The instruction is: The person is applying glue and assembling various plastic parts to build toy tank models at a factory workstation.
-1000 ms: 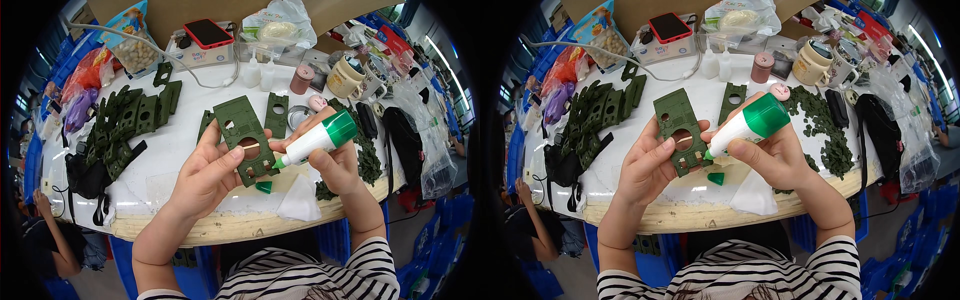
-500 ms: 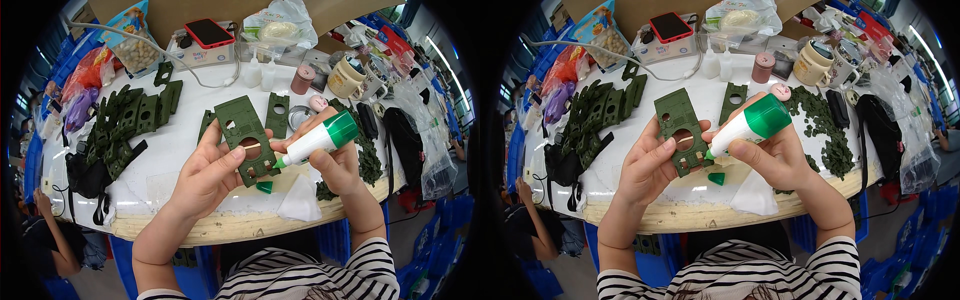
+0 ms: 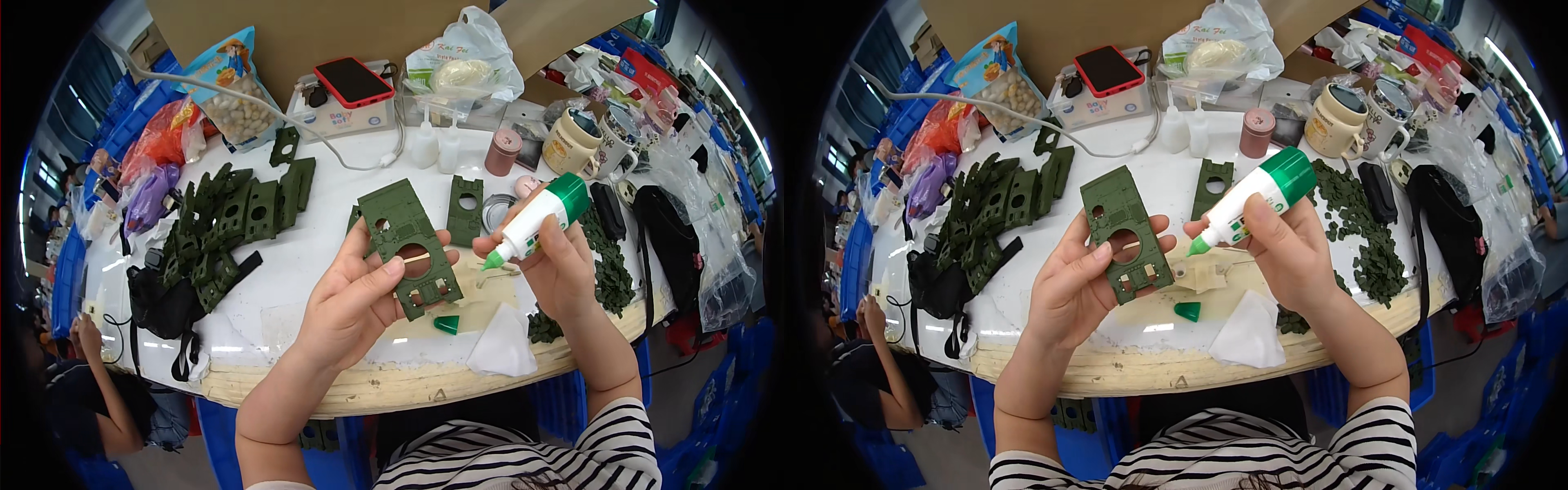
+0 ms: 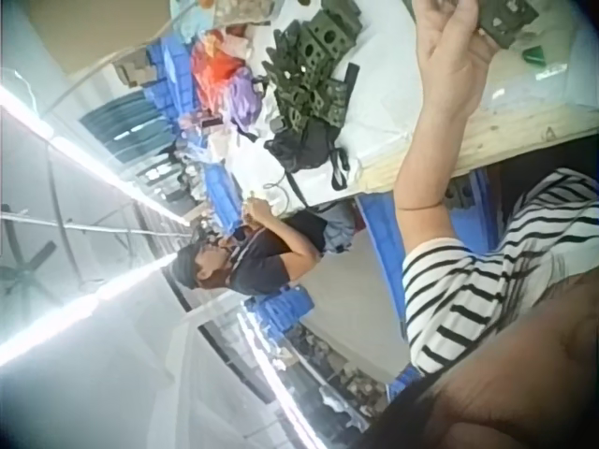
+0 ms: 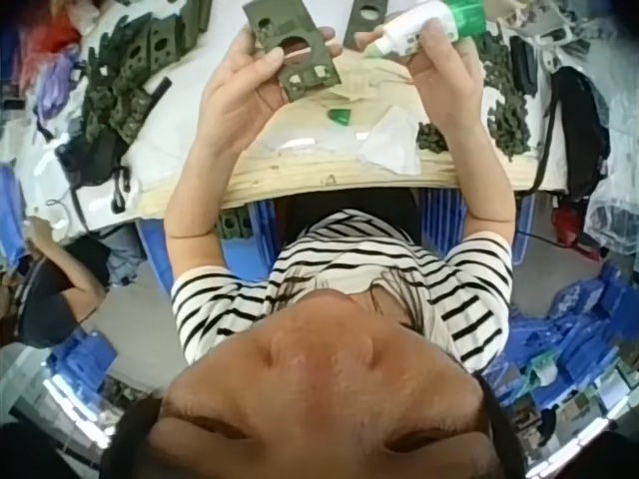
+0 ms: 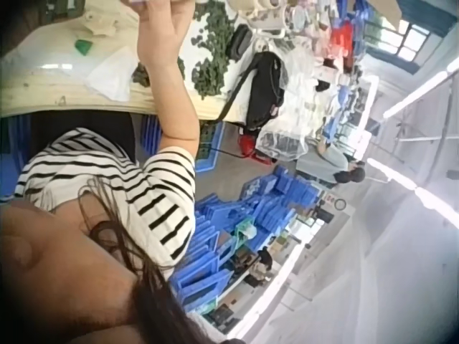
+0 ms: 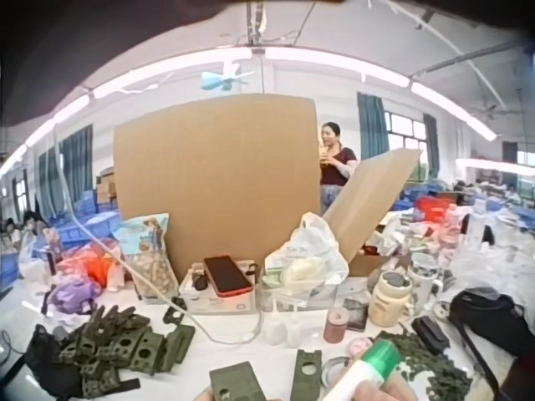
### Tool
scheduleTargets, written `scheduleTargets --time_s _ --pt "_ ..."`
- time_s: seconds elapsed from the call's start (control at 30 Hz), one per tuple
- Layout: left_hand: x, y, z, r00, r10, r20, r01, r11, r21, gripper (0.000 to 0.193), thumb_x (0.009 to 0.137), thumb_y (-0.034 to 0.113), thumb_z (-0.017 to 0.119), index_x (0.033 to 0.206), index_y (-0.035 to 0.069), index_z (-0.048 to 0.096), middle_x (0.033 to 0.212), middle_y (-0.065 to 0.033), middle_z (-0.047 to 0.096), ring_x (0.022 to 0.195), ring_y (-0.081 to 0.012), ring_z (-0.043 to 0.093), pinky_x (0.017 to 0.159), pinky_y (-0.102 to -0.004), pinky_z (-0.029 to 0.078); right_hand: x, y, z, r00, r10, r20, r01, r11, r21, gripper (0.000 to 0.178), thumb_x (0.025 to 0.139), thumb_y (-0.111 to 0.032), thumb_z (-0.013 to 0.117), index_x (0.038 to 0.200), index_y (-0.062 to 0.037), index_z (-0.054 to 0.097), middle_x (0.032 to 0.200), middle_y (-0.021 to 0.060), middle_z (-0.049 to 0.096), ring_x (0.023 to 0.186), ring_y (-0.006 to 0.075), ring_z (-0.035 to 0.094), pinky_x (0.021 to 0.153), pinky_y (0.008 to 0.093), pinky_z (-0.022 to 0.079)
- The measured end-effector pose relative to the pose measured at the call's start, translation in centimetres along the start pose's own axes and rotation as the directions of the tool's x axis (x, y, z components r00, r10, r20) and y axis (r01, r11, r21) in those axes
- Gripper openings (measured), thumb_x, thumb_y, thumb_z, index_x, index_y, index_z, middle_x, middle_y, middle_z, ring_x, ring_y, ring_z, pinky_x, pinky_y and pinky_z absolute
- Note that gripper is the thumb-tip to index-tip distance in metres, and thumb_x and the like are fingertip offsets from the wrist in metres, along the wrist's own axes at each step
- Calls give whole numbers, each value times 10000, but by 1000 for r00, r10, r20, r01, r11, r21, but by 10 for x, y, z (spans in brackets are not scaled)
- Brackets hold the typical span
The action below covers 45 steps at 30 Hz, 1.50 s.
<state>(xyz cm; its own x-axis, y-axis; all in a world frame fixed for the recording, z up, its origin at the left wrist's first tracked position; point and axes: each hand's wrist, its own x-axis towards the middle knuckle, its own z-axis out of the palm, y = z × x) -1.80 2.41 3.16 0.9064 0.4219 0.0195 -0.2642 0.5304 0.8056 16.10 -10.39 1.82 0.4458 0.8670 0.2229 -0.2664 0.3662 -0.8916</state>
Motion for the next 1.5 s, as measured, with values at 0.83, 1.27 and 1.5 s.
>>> scheduleTargets --time_s 0.83,1.27,1.5 --pt "-39 10 -130 846 160 -509 190 801 568 362 880 100 586 1202 -41 501 968 -74 648 813 -118 614 672 -249 495 24 -9 -31 960 -126 -249 164 977 139 239 912 -283 555 975 -53 552 867 43 603 761 127 593 656 294 509" --pt "-31 -1 -126 772 459 -440 301 346 889 226 807 87 655 963 -75 655 737 -74 660 619 -78 561 581 -230 459 29 -7 -37 965 -150 -216 180 975 127 251 914 -294 555 979 -52 559 859 37 608 747 111 595 637 271 513" --pt "-35 2 -105 703 668 -244 258 81 963 175 824 87 643 940 -43 656 729 -50 617 625 -89 530 566 -237 431 31 -7 -36 964 -151 -217 181 975 127 254 915 -298 553 983 -53 557 859 37 606 744 107 591 644 269 509"
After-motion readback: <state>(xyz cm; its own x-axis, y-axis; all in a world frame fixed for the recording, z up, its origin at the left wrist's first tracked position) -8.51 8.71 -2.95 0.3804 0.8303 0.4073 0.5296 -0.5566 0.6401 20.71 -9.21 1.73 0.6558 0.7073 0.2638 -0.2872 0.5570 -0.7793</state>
